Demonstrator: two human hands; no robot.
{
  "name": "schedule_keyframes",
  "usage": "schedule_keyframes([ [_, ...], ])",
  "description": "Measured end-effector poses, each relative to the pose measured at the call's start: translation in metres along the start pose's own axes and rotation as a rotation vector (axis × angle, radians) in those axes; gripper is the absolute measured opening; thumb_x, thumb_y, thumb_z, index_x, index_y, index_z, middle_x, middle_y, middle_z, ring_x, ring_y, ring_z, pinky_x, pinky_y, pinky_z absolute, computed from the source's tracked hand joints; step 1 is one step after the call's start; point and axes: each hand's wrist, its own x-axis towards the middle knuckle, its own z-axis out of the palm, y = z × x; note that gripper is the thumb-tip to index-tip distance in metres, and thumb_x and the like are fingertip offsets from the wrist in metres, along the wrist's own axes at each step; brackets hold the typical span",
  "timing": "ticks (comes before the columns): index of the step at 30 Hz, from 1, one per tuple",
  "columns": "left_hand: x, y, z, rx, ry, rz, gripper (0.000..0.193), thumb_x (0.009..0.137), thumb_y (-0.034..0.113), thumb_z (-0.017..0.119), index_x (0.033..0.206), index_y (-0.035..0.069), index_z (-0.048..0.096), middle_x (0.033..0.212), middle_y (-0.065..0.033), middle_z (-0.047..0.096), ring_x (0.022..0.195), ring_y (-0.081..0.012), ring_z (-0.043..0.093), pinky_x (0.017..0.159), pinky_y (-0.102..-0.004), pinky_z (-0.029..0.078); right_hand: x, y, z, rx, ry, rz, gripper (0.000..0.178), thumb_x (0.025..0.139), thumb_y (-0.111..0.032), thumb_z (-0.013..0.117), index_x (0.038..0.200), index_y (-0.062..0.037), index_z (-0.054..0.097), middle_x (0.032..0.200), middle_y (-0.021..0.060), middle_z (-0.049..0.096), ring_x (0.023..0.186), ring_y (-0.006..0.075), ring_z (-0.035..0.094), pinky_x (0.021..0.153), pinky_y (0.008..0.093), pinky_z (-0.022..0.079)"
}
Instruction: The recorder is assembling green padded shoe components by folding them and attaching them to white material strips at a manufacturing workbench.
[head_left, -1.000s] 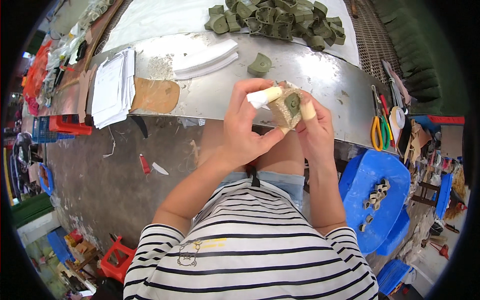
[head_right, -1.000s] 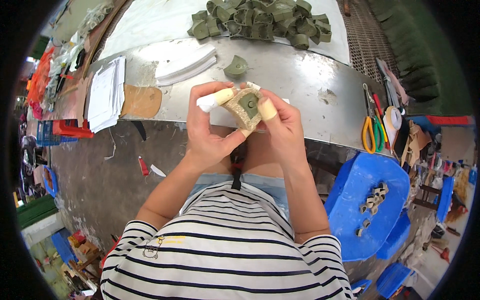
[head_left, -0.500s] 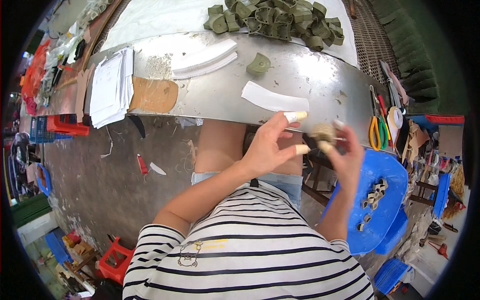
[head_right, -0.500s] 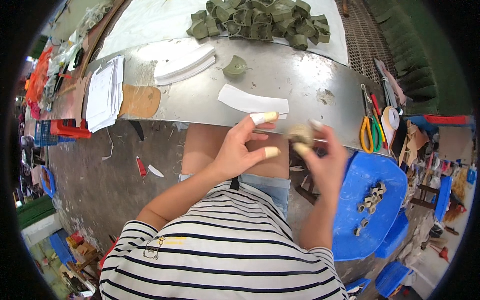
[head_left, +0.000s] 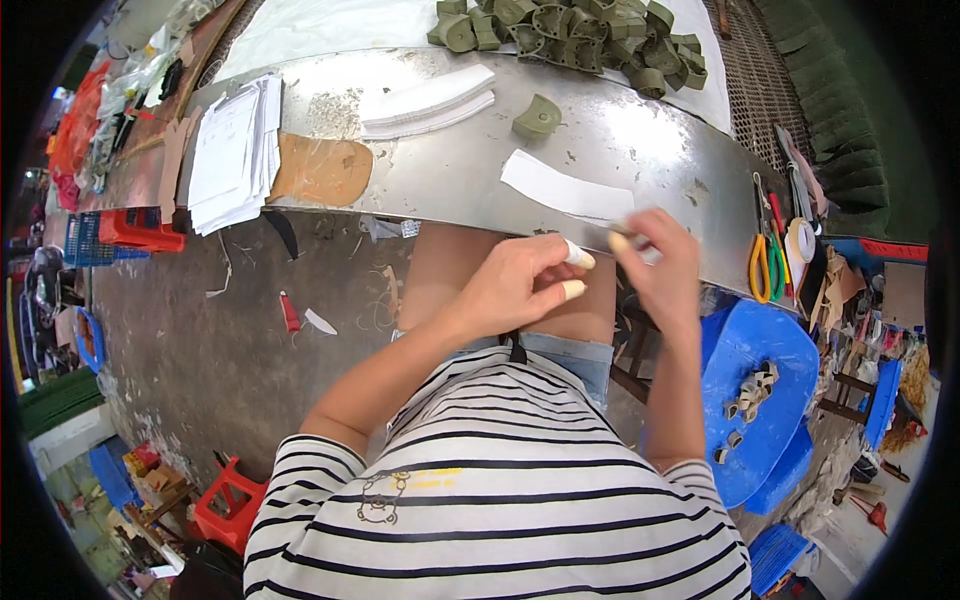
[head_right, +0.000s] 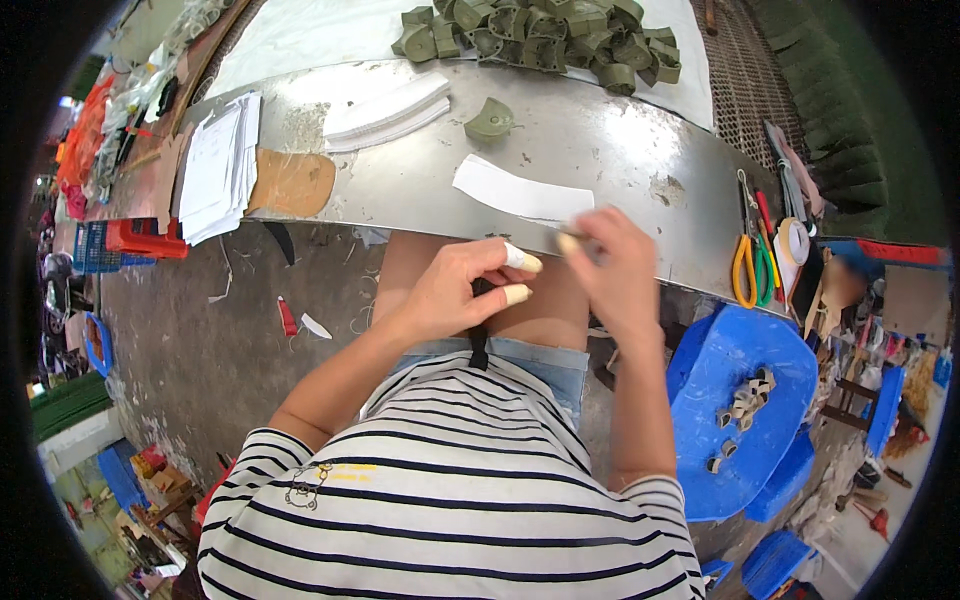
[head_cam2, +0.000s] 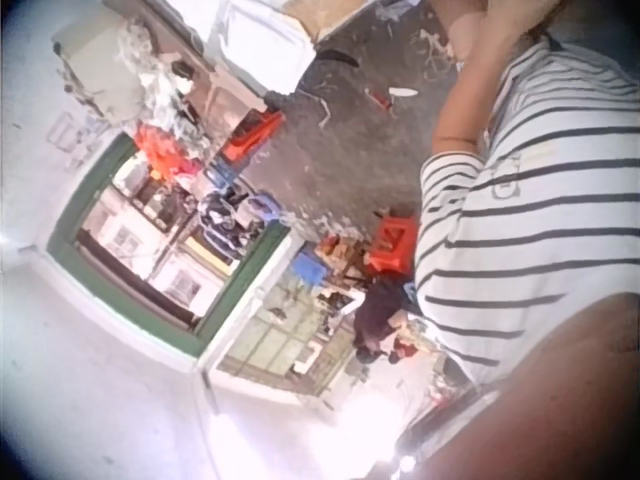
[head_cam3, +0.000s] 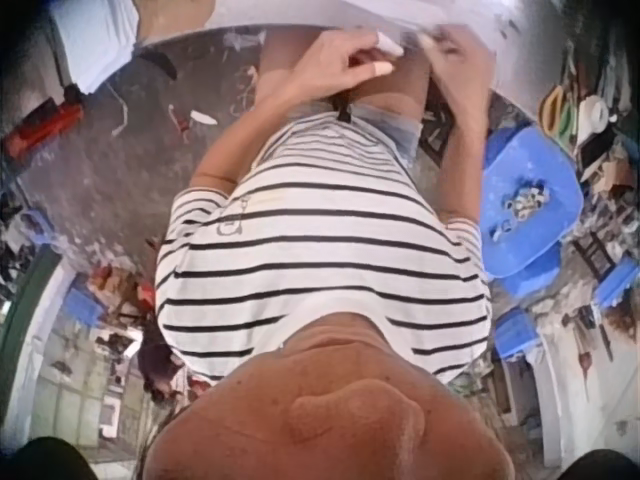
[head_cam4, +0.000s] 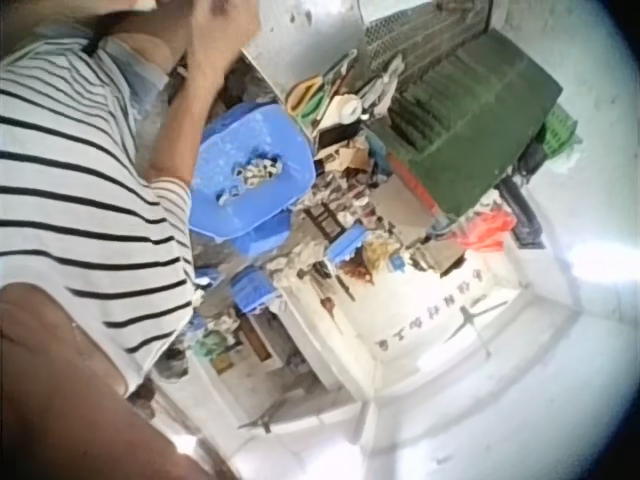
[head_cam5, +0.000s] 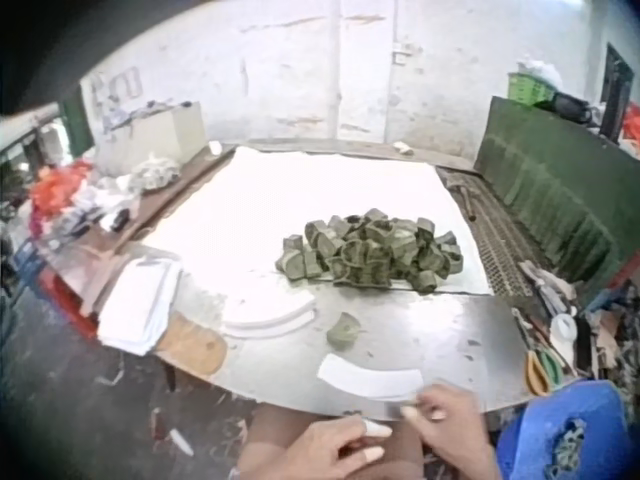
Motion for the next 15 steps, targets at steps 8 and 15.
schedule_keyframes([
  [8, -0.015, -0.008, -0.042, 0.065, 0.204, -0.073, 0.023, 0.082, 0.004, 0.062, 0.104, -0.001, 0.063, 0.093, -0.0089, 0.067, 0.086, -0.0151, 0.066, 0.072, -0.0256, 0.053, 0.046, -0.016, 0.050, -0.239, -0.059, -0.262, 0.012, 0.069, -0.006, 0.063, 0.080, -0.0016, 0.064, 0.086, 0.0093, 0.059, 0.084, 0.0279, 0.058, 0.071, 0.0382, 0.048],
  [15, 0.002, -0.002, -0.035, 0.564, 0.236, 0.198, 0.027, 0.071, 0.002, 0.064, 0.098, 0.004, 0.064, 0.099, -0.0070, 0.064, 0.086, -0.0260, 0.055, 0.078, -0.0331, 0.048, 0.057, 0.000, 0.041, 0.054, -0.185, -0.118, 0.014, 0.070, -0.007, 0.061, 0.080, 0.0020, 0.066, 0.085, 0.0118, 0.061, 0.080, 0.0280, 0.059, 0.072, 0.0355, 0.048],
])
